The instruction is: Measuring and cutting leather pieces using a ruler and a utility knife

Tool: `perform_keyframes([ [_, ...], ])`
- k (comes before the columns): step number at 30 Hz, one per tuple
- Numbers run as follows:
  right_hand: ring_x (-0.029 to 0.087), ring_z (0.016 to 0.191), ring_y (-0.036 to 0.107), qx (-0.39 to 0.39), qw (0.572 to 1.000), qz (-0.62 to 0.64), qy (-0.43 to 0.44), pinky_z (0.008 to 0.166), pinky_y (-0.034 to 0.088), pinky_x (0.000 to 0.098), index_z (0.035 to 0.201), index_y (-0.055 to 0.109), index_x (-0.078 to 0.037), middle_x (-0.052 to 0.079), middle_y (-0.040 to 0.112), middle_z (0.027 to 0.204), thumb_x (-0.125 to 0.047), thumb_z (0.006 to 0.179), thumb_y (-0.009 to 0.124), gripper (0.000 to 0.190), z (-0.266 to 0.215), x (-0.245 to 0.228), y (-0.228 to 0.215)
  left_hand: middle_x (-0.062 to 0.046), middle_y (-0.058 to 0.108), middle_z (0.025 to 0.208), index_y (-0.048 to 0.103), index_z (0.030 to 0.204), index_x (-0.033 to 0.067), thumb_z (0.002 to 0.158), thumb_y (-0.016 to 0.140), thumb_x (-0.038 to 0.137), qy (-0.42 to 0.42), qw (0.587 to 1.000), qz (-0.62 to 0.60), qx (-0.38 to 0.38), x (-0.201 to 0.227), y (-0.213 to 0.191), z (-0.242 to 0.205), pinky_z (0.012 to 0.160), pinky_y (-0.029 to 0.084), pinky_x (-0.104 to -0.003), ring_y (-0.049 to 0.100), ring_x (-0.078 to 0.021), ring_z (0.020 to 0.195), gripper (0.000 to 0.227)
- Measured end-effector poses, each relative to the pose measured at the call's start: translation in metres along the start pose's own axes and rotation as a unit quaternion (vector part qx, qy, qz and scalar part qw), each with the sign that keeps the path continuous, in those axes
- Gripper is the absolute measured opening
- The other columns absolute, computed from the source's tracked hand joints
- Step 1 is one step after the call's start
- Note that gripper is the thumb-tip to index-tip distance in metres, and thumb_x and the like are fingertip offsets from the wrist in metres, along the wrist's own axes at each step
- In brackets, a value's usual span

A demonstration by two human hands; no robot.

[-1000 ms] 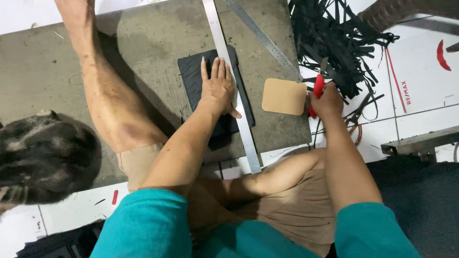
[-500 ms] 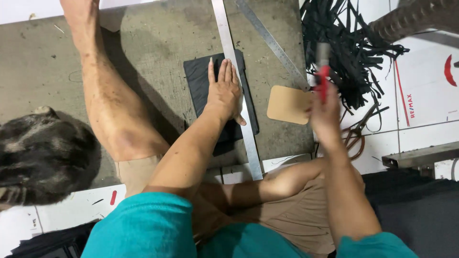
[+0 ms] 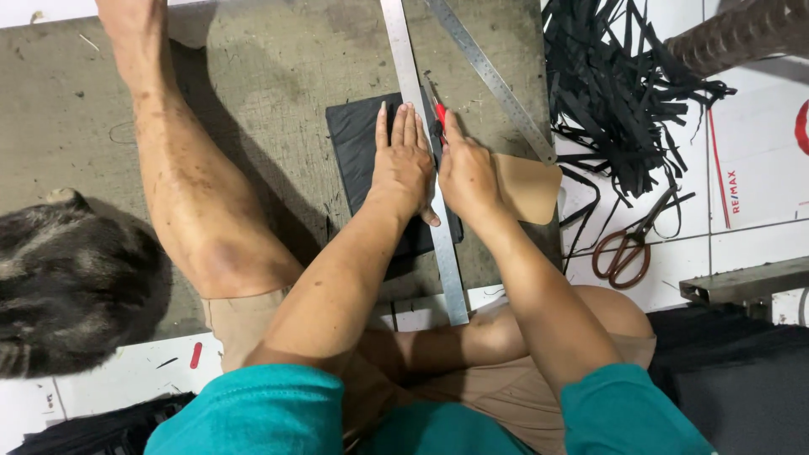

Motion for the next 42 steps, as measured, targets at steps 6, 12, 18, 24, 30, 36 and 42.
perform_keyframes([
  [6, 0.046, 0.096, 0.073, -0.022, 1.000, 0.005, -0.020, 0.081, 0.057, 0.0583, 0.154, 0.046, -0.014, 0.027, 0.075, 0.102, -0.015, 0.099, 0.049, 0.055, 0.012, 0.001, 0.003, -0.027, 0.011, 0.169, 0.016, 0.159, -0.0107, 0.089, 0.067, 0.047, -0.001, 1.000, -0.022, 0.010, -0.001, -0.022, -0.023, 0.124, -0.014, -0.064, 0.000, -0.0381, 0.158, 0.104],
  [12, 0.049, 0.073, 0.070, 0.048, 0.987, 0.054, -0.141, 0.060, 0.055, 0.0510, 0.138, 0.053, 0.013, 0.032, 0.073, 0.092, 0.002, 0.086, 0.052, 0.054, -0.006, -0.007, -0.016, -0.037, 0.028, 0.161, 0.032, 0.153, -0.0141, 0.018, 0.085, 0.094, 0.034, 0.987, 0.089, 0.131, -0.006, 0.049, 0.030, 0.117, -0.009, -0.069, 0.016, -0.0461, 0.154, 0.181],
  [18, 0.014, 0.050, 0.045, -0.100, 0.979, 0.172, -0.038, 0.047, 0.039, 0.0313, 0.160, 0.026, 0.002, 0.002, 0.054, 0.063, 0.009, 0.088, 0.056, 0.078, -0.186, -0.001, -0.030, -0.041, 0.021, 0.162, 0.023, 0.155, -0.0169, 0.024, 0.087, 0.093, 0.034, 0.994, 0.070, 0.083, -0.006, 0.036, 0.022, 0.117, -0.010, -0.067, 0.008, -0.0452, 0.155, 0.183],
  [24, 0.034, 0.057, 0.059, -0.082, 0.993, 0.051, -0.061, 0.056, 0.049, 0.0420, 0.151, 0.036, 0.016, 0.024, 0.066, 0.076, 0.004, 0.083, 0.058, 0.072, -0.234, -0.002, -0.034, -0.044, 0.018, 0.161, 0.026, 0.155, -0.0169, 0.020, 0.085, 0.094, 0.034, 0.991, 0.080, 0.102, -0.007, 0.045, 0.028, 0.114, -0.011, -0.070, 0.006, -0.0491, 0.154, 0.184],
  [30, 0.032, 0.051, 0.066, -0.192, 0.979, -0.033, -0.053, 0.046, 0.055, 0.0400, 0.155, 0.020, 0.017, 0.034, 0.071, 0.098, -0.018, 0.093, 0.063, 0.084, -0.243, 0.026, -0.021, -0.042, 0.018, 0.162, 0.026, 0.156, -0.0157, 0.022, 0.085, 0.096, 0.041, 0.992, 0.077, 0.096, -0.006, 0.040, 0.026, 0.115, -0.010, -0.069, 0.010, -0.0495, 0.154, 0.184],
  [36, 0.020, 0.049, 0.068, -0.051, 0.997, 0.065, 0.001, 0.035, 0.051, 0.0284, 0.155, 0.040, 0.001, 0.022, 0.076, 0.083, 0.003, 0.095, 0.053, 0.061, -0.155, -0.047, -0.138, -0.043, 0.016, 0.162, 0.024, 0.154, -0.0172, 0.028, 0.091, 0.091, 0.046, 0.996, 0.045, 0.063, -0.009, 0.026, 0.015, 0.115, -0.009, -0.068, 0.008, -0.0505, 0.153, 0.179],
  [42, 0.049, 0.095, 0.070, 0.037, 0.998, 0.048, -0.034, 0.077, 0.056, 0.0630, 0.152, 0.048, -0.013, 0.028, 0.073, 0.107, -0.009, 0.097, 0.052, 0.055, -0.031, -0.008, -0.040, -0.029, 0.007, 0.169, 0.010, 0.158, -0.0109, 0.044, 0.097, 0.070, 0.006, 0.999, -0.017, -0.029, -0.003, -0.007, -0.002, 0.124, -0.015, -0.064, 0.002, -0.0431, 0.157, 0.165],
])
Point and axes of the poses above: each hand's wrist, its own z-axis towards the middle knuckle, its own y-axis out of the palm, x = y × z, the point moved 1 cm from there along z, towards the middle knuckle
